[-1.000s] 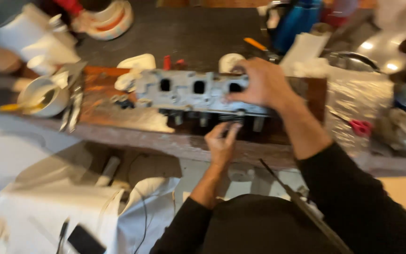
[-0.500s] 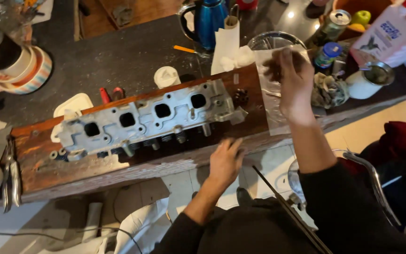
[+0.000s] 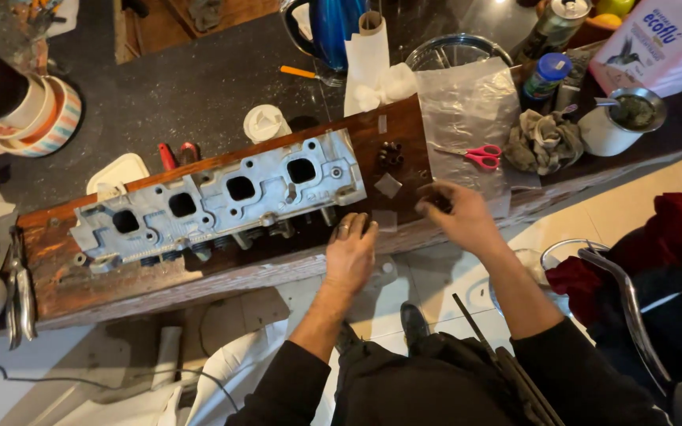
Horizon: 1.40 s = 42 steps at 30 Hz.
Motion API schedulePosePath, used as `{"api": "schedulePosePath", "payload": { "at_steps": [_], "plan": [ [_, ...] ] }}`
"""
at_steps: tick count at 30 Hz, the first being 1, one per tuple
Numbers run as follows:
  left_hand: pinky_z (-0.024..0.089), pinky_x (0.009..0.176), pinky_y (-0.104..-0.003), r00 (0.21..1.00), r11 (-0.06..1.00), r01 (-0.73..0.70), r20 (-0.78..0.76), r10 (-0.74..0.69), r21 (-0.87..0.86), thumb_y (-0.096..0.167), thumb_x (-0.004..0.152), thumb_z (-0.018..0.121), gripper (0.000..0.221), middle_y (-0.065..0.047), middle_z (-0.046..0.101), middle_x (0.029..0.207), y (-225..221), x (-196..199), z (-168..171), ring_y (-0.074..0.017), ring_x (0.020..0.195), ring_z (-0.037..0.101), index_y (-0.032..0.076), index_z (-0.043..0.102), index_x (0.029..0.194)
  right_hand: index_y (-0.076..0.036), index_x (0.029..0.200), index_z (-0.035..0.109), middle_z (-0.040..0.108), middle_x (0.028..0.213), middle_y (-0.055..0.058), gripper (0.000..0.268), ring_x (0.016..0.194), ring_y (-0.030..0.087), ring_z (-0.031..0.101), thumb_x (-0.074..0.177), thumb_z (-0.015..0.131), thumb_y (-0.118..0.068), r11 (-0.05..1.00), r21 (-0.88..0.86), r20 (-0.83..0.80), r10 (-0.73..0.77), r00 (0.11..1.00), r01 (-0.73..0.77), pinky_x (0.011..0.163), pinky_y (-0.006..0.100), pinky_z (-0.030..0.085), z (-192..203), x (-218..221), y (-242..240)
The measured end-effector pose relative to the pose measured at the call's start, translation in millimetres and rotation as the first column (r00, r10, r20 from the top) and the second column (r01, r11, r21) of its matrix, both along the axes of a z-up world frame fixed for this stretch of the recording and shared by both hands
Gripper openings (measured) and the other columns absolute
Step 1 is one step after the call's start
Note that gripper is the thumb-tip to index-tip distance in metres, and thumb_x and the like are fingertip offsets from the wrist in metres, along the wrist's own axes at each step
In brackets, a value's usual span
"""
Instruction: The person installs valve springs and retainers onto an engine cylinder head using a spring compressor tool. They repeatedly compress the springs, place retainers, and release the tool to secure each valve assembly.
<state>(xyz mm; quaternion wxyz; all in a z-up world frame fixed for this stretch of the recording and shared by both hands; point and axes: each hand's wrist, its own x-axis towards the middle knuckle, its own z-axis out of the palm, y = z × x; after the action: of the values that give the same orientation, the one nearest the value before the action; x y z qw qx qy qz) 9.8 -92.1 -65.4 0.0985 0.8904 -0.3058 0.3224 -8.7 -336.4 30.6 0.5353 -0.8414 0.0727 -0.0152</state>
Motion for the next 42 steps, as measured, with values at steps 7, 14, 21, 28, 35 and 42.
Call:
{"api": "schedulePosePath", "payload": {
  "at_steps": [7,14,21,28,35,42],
  "plan": [
    [0.058,0.093,-0.036,0.977,0.999,0.017,-0.213,-0.027,-0.051,0.018,0.091,0.064,0.024,-0.006,0.072,0.119,9.5,-17.0,20.4,-0.0277,0.122,0.068,0.018,0.074,0.113,-0.004,0.125,0.073,0.065,0.131,0.036,0.068,0.109,0.055,0.069,0.068,0.094,-0.032,0.809,-0.441,0.059,0.459,0.887,-0.389,0.095,0.060,0.058,-0.7,-2.3,30.0],
    [0.059,0.088,-0.033,0.967,0.933,-0.063,-0.253,-0.031,-0.355,0.018,0.099,0.069,0.015,-0.004,0.072,0.106,20.6,-63.1,78.2,-0.0253,0.105,0.074,0.016,0.073,0.113,-0.013,0.093,0.080,0.078,0.091,0.007,0.009,0.089,0.034,0.077,0.083,0.081,-0.012,0.832,-0.235,0.271,0.552,0.788,-0.502,0.079,0.042,0.061,10.7,1.1,50.2],
    [0.043,0.051,-0.028,0.550,0.666,-0.299,-0.694,-0.465,-0.683,0.010,0.086,0.079,0.015,-0.003,0.061,0.067,25.3,-167.0,153.1,-0.0128,0.056,0.047,0.001,0.072,0.078,0.000,0.096,0.081,0.079,0.088,0.004,0.016,0.065,0.014,0.063,0.080,0.077,0.002,0.842,0.020,0.242,0.519,0.820,-0.539,0.064,0.025,0.052,46.5,-4.7,78.0],
    [0.051,0.076,-0.036,-0.022,0.719,-0.034,-0.719,-0.695,-0.694,0.037,0.105,0.056,0.044,-0.013,0.070,0.094,41.8,-232.1,163.8,-0.0246,0.077,0.061,-0.003,0.073,0.108,-0.003,0.097,0.082,0.082,0.086,0.004,0.018,0.067,0.014,0.068,0.081,0.075,-0.002,0.724,-0.064,0.092,0.689,0.719,-0.687,0.066,0.028,0.056,50.2,-18.3,140.4],
    [0.039,0.055,-0.040,-0.464,0.842,-0.131,-0.718,-0.518,-0.523,0.091,0.091,0.016,0.110,-0.015,0.062,0.078,68.7,-270.4,149.2,-0.0228,0.062,0.049,-0.004,0.071,0.096,-0.004,0.097,0.083,0.084,0.089,0.002,0.018,0.070,0.016,0.071,0.082,0.074,-0.008,0.513,-0.121,0.017,0.857,0.515,-0.850,0.068,0.029,0.056,56.8,-37.0,233.6],
    [0.044,0.110,-0.038,-0.387,0.644,-0.750,-0.691,-0.611,-0.149,0.092,0.080,0.038,0.121,-0.030,0.051,0.151,79.8,-313.6,165.6,-0.0336,0.136,0.054,-0.011,0.053,0.143,-0.007,0.096,0.081,0.083,0.097,0.000,0.017,0.077,0.020,0.076,0.080,0.080,-0.012,0.260,-0.280,0.145,0.963,0.227,-0.924,0.076,0.032,0.060,58.9,-71.1,355.5]
  ]
}}
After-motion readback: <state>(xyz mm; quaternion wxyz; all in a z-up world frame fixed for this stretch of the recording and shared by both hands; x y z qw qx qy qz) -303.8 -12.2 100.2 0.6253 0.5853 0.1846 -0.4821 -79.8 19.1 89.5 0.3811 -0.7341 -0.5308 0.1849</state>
